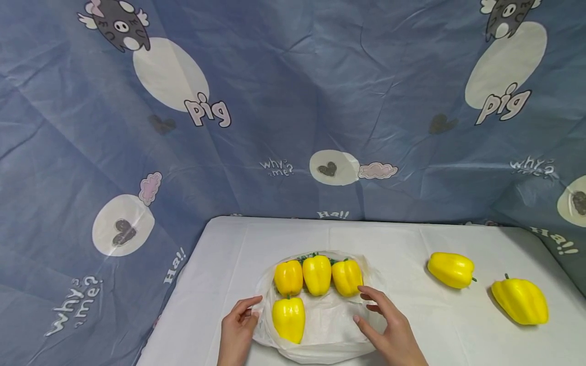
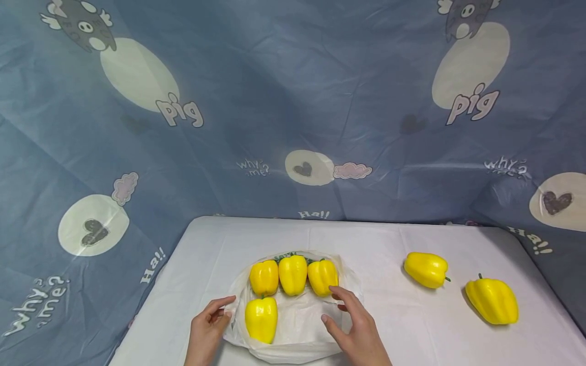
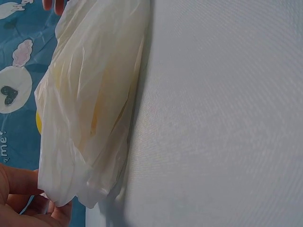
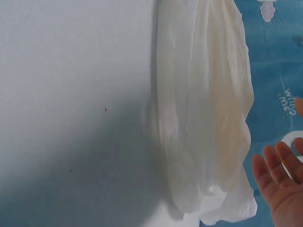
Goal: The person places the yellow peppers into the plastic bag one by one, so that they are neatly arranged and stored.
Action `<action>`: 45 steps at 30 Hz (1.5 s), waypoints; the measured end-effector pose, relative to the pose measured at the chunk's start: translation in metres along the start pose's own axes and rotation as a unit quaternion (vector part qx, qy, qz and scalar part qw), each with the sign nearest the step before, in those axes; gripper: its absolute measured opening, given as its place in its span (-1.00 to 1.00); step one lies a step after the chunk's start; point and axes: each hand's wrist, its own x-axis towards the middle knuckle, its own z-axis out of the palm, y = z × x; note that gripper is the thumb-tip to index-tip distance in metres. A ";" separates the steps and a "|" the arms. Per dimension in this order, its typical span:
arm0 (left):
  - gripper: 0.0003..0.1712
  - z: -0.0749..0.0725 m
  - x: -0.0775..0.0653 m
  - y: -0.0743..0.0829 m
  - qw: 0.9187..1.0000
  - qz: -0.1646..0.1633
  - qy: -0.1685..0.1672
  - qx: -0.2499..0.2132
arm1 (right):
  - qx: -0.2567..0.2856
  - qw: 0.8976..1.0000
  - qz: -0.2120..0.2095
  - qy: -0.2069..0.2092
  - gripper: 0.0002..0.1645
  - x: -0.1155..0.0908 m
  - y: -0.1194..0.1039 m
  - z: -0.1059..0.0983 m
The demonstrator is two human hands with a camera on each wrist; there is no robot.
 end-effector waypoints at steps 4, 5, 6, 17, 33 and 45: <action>-0.57 0.000 0.000 0.001 1.000 -0.004 0.000 0.004 | -0.001 1.000 -0.014 0.007 -0.24 -0.001 0.004 -0.005; -0.57 0.000 0.000 0.001 1.000 -0.005 0.000 0.004 | 0.000 1.000 -0.013 0.008 -0.24 -0.001 0.005 -0.006; -0.57 0.001 0.000 0.001 1.000 -0.005 0.000 0.006 | 0.000 1.000 -0.011 0.010 -0.23 -0.001 0.006 -0.007; -0.57 0.000 -0.001 0.000 1.000 -0.009 -0.003 0.007 | -0.012 0.999 0.007 0.048 -0.26 -0.003 0.016 -0.024; -0.57 0.000 -0.001 -0.001 1.000 -0.008 -0.004 0.002 | -0.050 0.986 0.061 0.144 -0.25 -0.006 0.033 -0.040; -0.57 0.001 0.000 -0.002 1.000 -0.012 -0.003 -0.003 | -0.108 0.969 0.165 0.152 -0.23 -0.007 0.040 -0.055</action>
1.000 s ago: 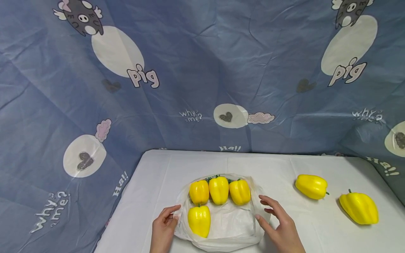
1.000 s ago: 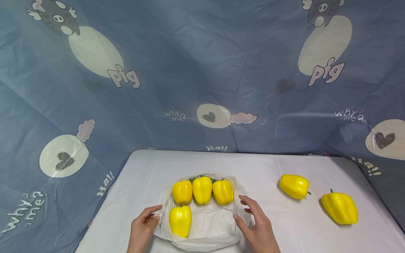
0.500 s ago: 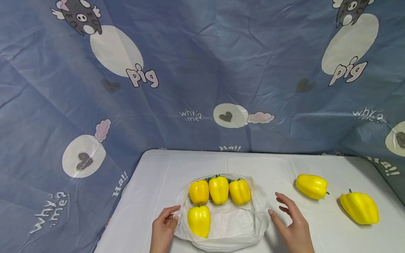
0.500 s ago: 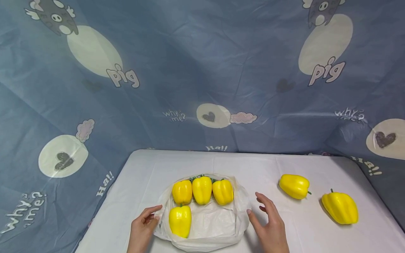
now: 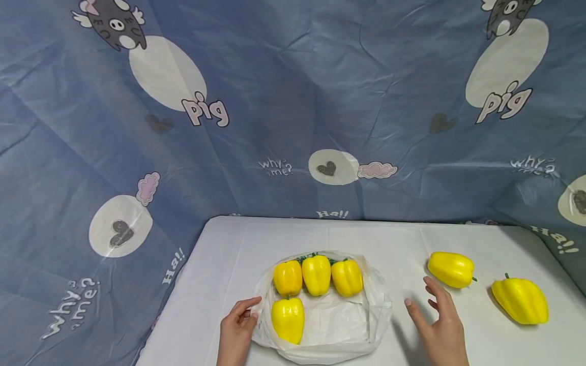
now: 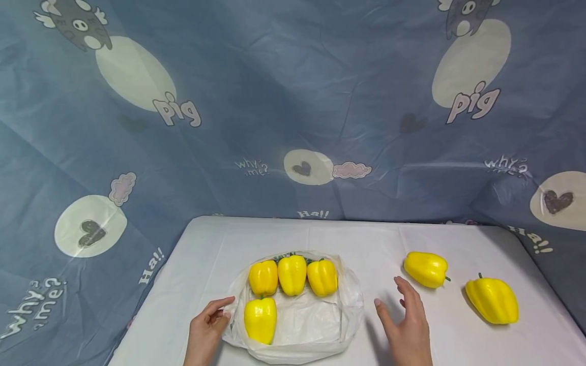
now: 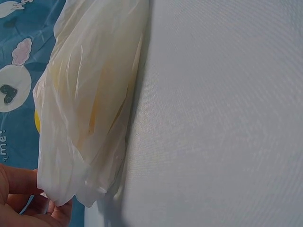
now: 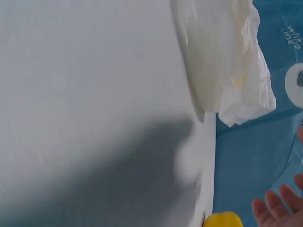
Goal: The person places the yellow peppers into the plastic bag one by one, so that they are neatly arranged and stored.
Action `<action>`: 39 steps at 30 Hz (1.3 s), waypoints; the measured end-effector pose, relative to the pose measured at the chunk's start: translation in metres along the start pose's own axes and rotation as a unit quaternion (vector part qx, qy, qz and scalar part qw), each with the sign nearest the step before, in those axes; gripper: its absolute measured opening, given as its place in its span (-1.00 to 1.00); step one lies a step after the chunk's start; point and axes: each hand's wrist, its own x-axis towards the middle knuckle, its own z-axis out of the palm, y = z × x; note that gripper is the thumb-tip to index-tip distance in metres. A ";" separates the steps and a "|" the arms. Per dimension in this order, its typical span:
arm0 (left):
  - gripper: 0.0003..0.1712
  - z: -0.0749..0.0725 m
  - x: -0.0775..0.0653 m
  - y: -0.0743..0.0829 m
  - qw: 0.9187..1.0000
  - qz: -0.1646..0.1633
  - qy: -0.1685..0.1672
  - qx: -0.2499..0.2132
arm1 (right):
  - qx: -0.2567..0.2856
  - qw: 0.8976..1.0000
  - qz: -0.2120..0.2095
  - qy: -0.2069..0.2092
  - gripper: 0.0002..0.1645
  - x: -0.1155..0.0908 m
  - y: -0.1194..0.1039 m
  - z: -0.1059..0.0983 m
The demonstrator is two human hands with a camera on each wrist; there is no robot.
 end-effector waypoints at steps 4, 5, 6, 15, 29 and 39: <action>-0.58 0.000 0.000 0.000 1.000 -0.002 0.000 0.000 | -0.021 0.999 0.046 -0.017 -0.21 0.005 0.002 -0.007; -0.58 0.000 0.000 0.000 1.000 -0.002 0.000 0.001 | -0.021 0.998 0.059 -0.019 -0.20 0.007 0.002 -0.008; -0.58 0.000 -0.001 0.000 1.000 -0.002 0.000 0.001 | -0.027 0.997 0.071 -0.022 -0.20 0.009 0.003 -0.009; -0.58 -0.001 -0.001 0.000 1.000 -0.002 -0.003 0.011 | -0.060 0.992 0.108 -0.022 -0.11 0.023 0.016 -0.020; -0.57 0.001 -0.001 0.002 1.000 0.005 0.005 0.014 | -0.081 0.995 0.052 0.027 -0.09 0.035 0.032 -0.021; -0.57 0.001 0.000 0.001 1.000 0.016 0.011 0.015 | -0.089 0.993 0.074 0.039 -0.14 0.052 0.045 -0.023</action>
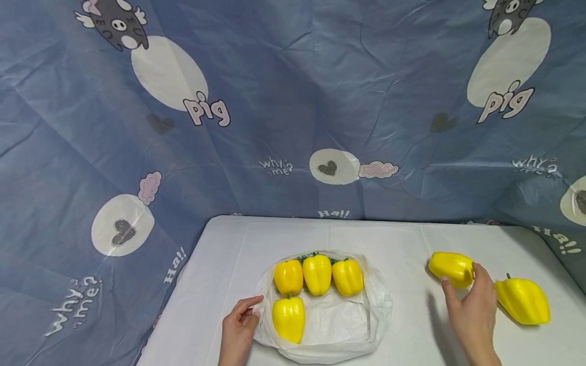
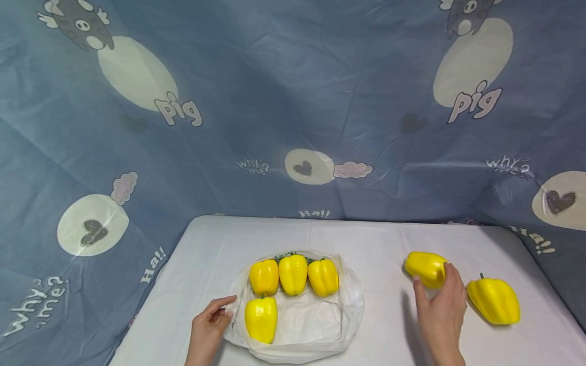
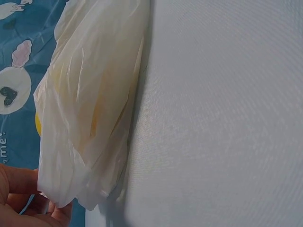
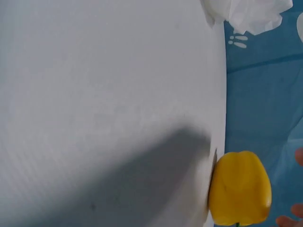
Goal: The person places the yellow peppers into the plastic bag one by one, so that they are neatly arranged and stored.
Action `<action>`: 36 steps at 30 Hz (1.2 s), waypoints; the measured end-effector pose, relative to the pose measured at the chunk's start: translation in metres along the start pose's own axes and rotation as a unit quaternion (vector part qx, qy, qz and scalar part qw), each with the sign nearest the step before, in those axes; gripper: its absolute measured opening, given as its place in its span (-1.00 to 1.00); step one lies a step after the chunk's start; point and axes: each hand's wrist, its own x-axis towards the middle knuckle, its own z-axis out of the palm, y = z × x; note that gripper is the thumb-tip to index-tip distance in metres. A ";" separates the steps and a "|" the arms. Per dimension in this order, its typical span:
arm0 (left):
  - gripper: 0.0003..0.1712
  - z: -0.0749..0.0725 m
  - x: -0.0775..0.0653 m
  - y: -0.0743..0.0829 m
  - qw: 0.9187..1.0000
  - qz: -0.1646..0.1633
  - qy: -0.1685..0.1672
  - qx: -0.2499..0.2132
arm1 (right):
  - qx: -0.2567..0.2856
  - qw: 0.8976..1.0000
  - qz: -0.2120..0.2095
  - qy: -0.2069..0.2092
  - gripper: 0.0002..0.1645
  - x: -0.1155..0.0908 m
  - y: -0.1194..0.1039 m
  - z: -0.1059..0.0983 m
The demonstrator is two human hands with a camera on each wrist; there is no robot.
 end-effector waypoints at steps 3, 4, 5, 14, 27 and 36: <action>-0.58 0.000 0.000 0.000 1.000 0.001 0.000 -0.001 | 0.000 1.000 0.008 -0.003 -0.14 0.003 0.004 0.000; -0.58 0.000 0.000 0.000 1.000 0.001 0.000 -0.001 | 0.000 1.000 0.010 -0.006 -0.14 0.005 0.005 0.000; -0.58 0.000 0.000 0.000 1.000 0.002 -0.001 -0.001 | 0.000 1.000 0.016 -0.009 -0.14 0.006 0.006 0.001; -0.59 0.001 0.000 0.000 1.000 0.001 -0.003 0.003 | 0.015 0.995 0.087 -0.042 -0.09 0.023 0.011 0.001; -0.59 0.001 -0.001 0.001 1.000 0.007 -0.001 0.002 | 0.056 0.978 0.174 -0.100 0.06 0.040 0.017 0.002; -0.57 0.000 -0.001 0.002 1.000 0.001 -0.003 0.003 | 0.066 0.970 0.199 -0.126 0.16 0.046 0.019 0.006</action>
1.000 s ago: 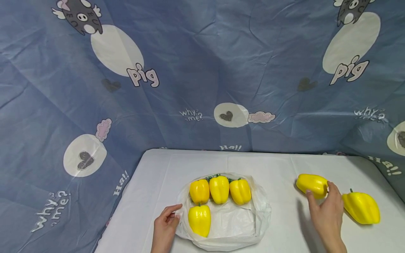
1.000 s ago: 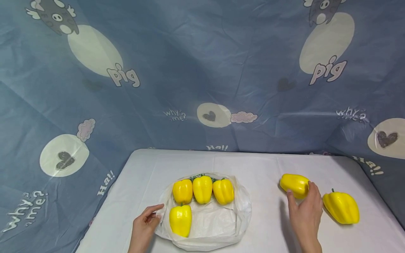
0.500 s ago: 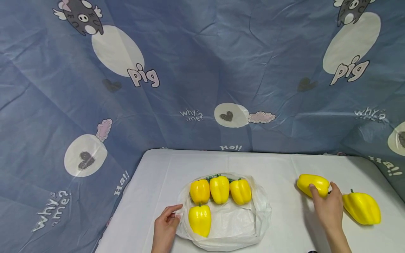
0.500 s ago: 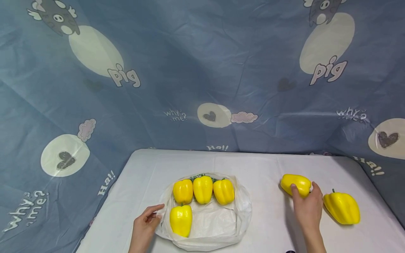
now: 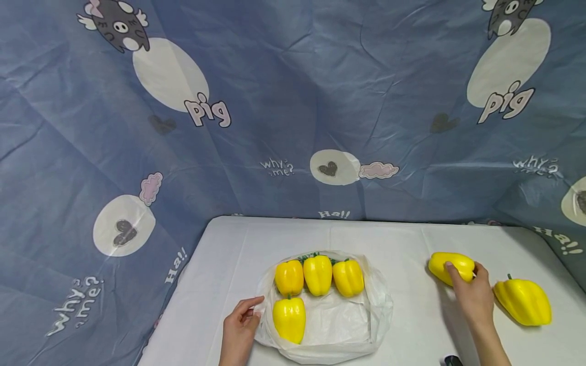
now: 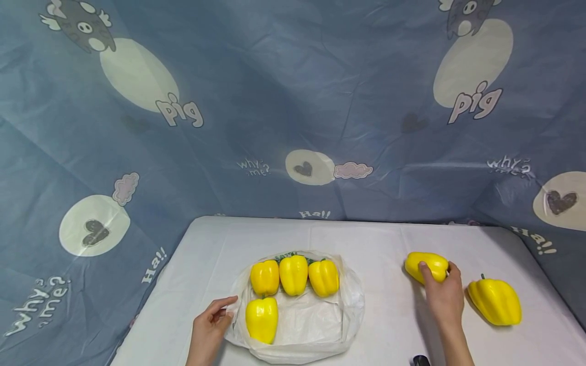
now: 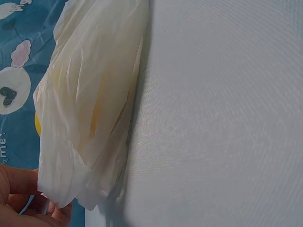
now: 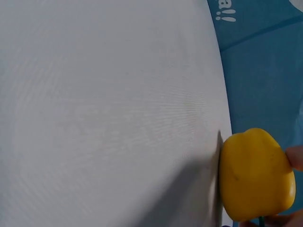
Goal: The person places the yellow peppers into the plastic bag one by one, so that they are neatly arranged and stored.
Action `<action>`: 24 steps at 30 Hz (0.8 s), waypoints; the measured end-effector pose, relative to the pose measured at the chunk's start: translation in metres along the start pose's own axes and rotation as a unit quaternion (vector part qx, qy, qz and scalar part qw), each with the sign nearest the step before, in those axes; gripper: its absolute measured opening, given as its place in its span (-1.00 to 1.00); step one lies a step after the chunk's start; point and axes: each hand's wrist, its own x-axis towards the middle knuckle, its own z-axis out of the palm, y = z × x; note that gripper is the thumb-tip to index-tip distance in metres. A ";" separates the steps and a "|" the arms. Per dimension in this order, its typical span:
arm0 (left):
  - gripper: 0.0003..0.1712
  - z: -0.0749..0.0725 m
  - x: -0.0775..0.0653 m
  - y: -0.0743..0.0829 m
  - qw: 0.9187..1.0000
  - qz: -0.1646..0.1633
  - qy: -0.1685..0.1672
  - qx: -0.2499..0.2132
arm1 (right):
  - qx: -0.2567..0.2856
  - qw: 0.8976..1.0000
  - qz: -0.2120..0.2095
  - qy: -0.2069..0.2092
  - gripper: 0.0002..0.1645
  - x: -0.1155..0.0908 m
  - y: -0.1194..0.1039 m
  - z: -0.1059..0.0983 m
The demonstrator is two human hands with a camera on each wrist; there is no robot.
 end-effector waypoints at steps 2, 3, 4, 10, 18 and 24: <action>-0.57 0.000 0.000 0.000 1.000 -0.002 -0.001 0.000 | -0.006 1.000 -0.011 0.004 0.14 0.000 -0.001 0.001; -0.57 0.000 0.000 0.000 1.000 -0.004 -0.002 0.000 | -0.010 1.000 -0.017 0.006 0.13 0.000 -0.001 0.001; -0.57 0.000 0.000 0.000 1.000 -0.005 -0.002 0.000 | -0.013 1.000 -0.024 0.008 0.12 -0.001 -0.001 0.002; -0.57 0.000 0.000 0.000 1.000 -0.008 -0.001 -0.001 | -0.029 0.998 -0.052 0.032 0.06 -0.006 -0.002 0.007; -0.57 0.000 0.000 0.000 1.000 -0.011 0.001 -0.006 | -0.030 0.992 -0.103 0.061 -0.04 -0.015 -0.005 0.016; -0.57 0.000 0.000 -0.001 1.000 -0.011 0.001 -0.008 | -0.032 0.990 -0.121 0.068 -0.07 -0.018 -0.006 0.021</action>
